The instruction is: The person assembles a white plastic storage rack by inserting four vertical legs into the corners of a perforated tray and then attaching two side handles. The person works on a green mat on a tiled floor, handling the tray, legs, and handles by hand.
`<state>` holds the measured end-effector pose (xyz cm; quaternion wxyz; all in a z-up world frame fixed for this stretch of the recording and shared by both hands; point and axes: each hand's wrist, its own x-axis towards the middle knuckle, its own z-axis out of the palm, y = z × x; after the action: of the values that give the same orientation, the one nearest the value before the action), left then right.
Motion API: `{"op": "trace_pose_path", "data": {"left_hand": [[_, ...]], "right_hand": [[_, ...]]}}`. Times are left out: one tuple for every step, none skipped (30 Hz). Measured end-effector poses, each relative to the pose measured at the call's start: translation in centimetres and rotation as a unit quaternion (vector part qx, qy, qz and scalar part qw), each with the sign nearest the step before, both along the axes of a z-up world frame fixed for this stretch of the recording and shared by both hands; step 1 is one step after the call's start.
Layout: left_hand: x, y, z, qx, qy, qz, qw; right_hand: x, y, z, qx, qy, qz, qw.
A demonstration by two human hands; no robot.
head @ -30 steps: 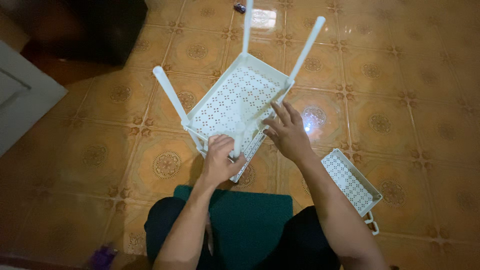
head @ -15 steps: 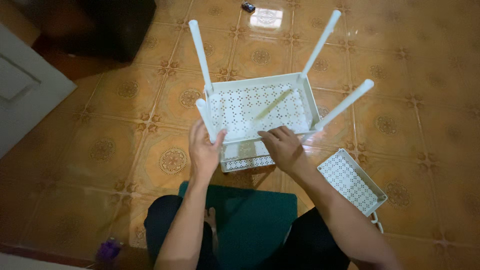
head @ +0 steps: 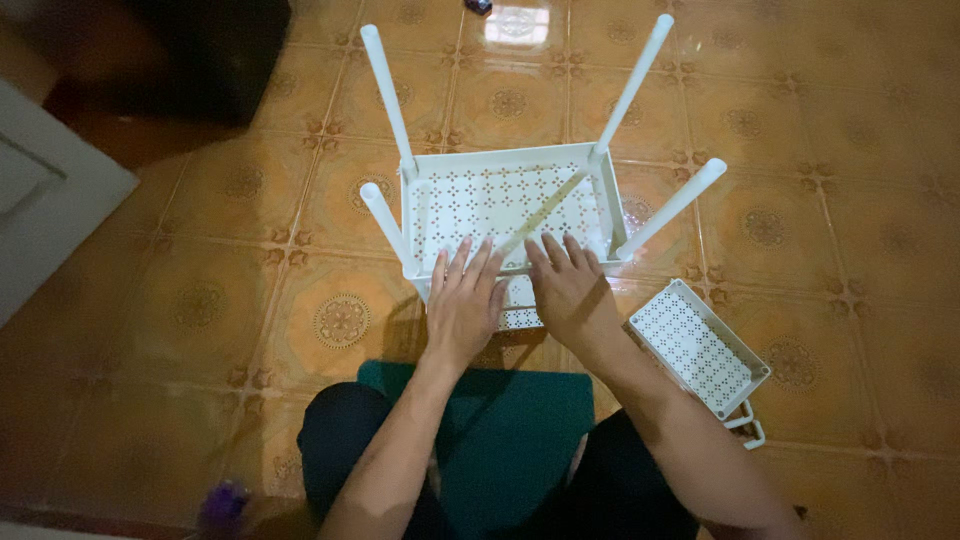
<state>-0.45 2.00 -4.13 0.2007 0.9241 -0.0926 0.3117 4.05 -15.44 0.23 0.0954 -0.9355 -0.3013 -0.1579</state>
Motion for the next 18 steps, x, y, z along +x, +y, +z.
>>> {"op": "trace_pose_path", "data": {"left_hand": [[0.4, 0.0, -0.2, -0.002, 0.012, 0.005, 1.000], [0.5, 0.0, -0.5, -0.004, 0.027, 0.008, 1.000], [0.5, 0.1, -0.8, -0.007, 0.041, 0.012, 0.999], [0.4, 0.2, -1.0, -0.001, 0.052, 0.017, 0.998], [0.4, 0.4, -1.1, 0.004, 0.063, 0.022, 0.998], [0.5, 0.5, -1.1, 0.009, 0.072, 0.027, 0.997], [0.5, 0.7, -0.9, 0.002, 0.070, 0.027, 0.997], [0.3, 0.9, -0.7, -0.003, 0.069, 0.028, 0.997], [0.1, 1.1, -0.4, -0.009, 0.068, 0.029, 0.997], [0.0, 1.3, -0.1, -0.003, 0.077, 0.028, 0.997], [0.0, 1.5, 0.4, 0.003, 0.086, 0.026, 0.996], [-0.1, 1.5, 0.8, 0.009, 0.095, 0.024, 0.995], [-0.2, 1.5, 1.2, 0.005, 0.068, 0.020, 0.997], [-0.4, 1.4, 1.6, 0.000, 0.043, 0.014, 0.999], [-0.5, 1.1, 1.9, -0.005, 0.018, 0.009, 1.000], [-0.5, 0.8, 2.3, -0.019, -0.001, -0.007, 1.000], [-0.5, 0.4, 2.6, -0.033, -0.020, -0.023, 0.999], [-0.6, -0.3, 2.8, -0.048, -0.036, -0.041, 0.997]], "right_hand": [[0.0, -0.3, 0.0, -0.008, 0.022, 0.000, 1.000], [-0.3, -0.6, -0.1, -0.017, 0.047, -0.001, 0.999], [-0.5, -0.9, -0.2, -0.025, 0.071, -0.002, 0.997], [-0.5, -1.1, -0.3, -0.014, 0.066, 0.006, 0.998], [-0.5, -1.3, -0.5, -0.002, 0.060, 0.013, 0.998], [-0.5, -1.5, -0.5, 0.009, 0.053, 0.021, 0.998], [-0.5, -1.7, -0.5, -0.001, 0.046, 0.024, 0.999], [-0.5, -1.7, -0.5, -0.009, 0.039, 0.027, 0.999], [-0.6, -1.7, -0.4, -0.018, 0.032, 0.031, 0.999], [-0.6, -1.9, -0.2, 0.004, 0.032, 0.045, 0.998], [-0.6, -2.1, 0.0, 0.027, 0.031, 0.060, 0.997], [-0.7, -2.4, 0.3, 0.049, 0.030, 0.074, 0.996], [-0.8, -2.5, 0.7, 0.066, 0.018, 0.078, 0.995], [-1.0, -2.8, 1.2, 0.082, 0.007, 0.082, 0.993], [-1.2, -3.0, 1.8, 0.098, -0.005, 0.085, 0.992], [-1.4, -3.4, 2.6, 0.099, -0.012, 0.103, 0.990], [-1.6, -4.0, 3.5, 0.099, -0.019, 0.120, 0.988], [-2.1, -4.9, 4.3, 0.099, -0.023, 0.136, 0.986]]}}
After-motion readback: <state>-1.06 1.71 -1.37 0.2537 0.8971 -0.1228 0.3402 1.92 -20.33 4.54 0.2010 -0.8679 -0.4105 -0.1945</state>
